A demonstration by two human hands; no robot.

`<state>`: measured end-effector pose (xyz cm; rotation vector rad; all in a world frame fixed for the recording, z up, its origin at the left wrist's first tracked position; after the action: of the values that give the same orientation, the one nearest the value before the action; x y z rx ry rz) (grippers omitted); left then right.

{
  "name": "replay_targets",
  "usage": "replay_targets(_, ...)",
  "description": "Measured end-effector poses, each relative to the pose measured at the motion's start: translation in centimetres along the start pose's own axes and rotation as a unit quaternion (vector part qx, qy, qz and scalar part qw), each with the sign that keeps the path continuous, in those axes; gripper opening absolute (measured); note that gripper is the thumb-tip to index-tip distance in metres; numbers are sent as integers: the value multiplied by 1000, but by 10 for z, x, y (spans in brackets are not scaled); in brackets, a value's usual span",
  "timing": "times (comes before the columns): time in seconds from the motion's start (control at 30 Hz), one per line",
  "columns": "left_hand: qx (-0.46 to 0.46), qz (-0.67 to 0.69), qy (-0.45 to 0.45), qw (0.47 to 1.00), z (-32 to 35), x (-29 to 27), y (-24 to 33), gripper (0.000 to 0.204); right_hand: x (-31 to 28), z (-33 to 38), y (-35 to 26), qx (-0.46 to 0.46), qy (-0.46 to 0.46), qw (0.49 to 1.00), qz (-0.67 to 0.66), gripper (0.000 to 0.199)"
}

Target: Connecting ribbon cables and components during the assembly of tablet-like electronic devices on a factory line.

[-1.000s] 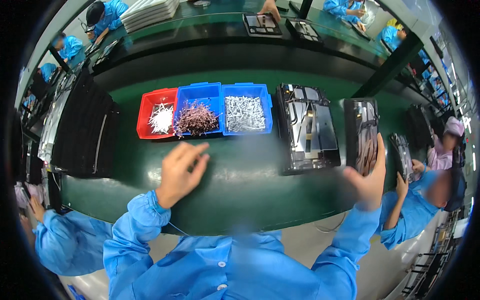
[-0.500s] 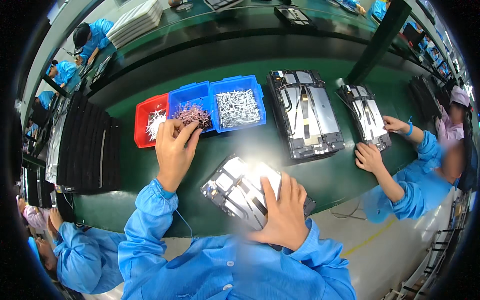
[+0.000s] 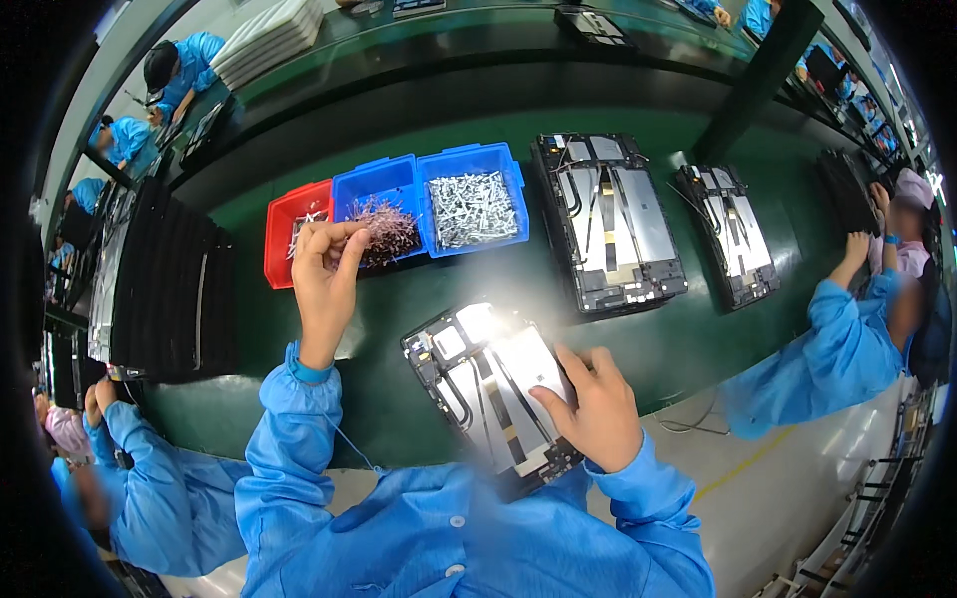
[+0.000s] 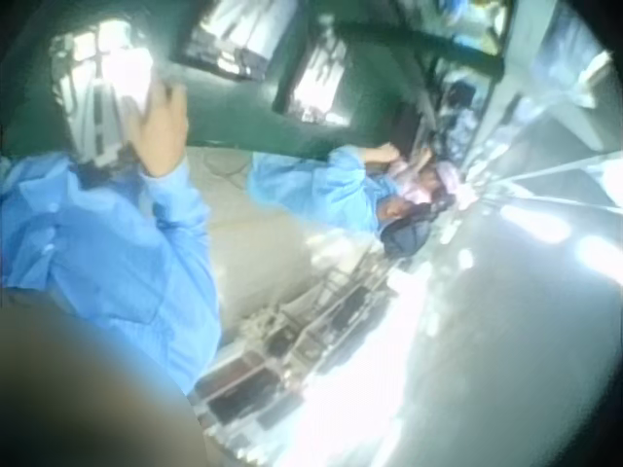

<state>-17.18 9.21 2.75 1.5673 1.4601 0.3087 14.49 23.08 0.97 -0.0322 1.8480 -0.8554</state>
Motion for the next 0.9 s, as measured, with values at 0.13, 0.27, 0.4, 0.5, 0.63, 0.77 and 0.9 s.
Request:
replay_targets(0.13, -2, 21, 16, 1000, 2, -1, -9, 7, 2, -1, -4, 62, -75, 995, 0, 60)
replay_targets(0.27, 34, 29, 55, 998, 7, -4, 4, 7, 22, 2, -12, 18, -56, 998, -25, 67)
replay_targets(0.4, 45, 8, 62, 997, 31, -19, 16, 8, 29, 9, -21, 48, -73, 994, -63, 72)
replay_targets(0.5, -130, 184, -15, 974, 81, -23, 4, 13, 16, -9, -21, 26, -68, 995, -64, 74)
replay_targets(0.63, -262, 294, -90, 915, 142, -8, 8, 15, 22, -53, -23, -60, -21, 997, -42, 68)
replay_targets(0.77, -227, 295, -78, 925, 159, 3, 22, 14, 35, -88, -31, -124, -80, 988, 53, 67)
replay_targets(0.9, -236, 291, -67, 925, 162, 2, 23, 14, 44, -98, -37, -167, -145, 969, 109, 67)
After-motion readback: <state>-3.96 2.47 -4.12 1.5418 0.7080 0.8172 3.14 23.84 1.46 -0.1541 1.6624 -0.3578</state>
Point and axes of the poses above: each hand's wrist, its own z-axis away from the middle knuckle, its own x-axis out of the palm, y = z × x, the point moved 4 cm from there along -z, towards the middle knuckle, and after that the axes turned 1 degree about -y, right-handed, at the moved point
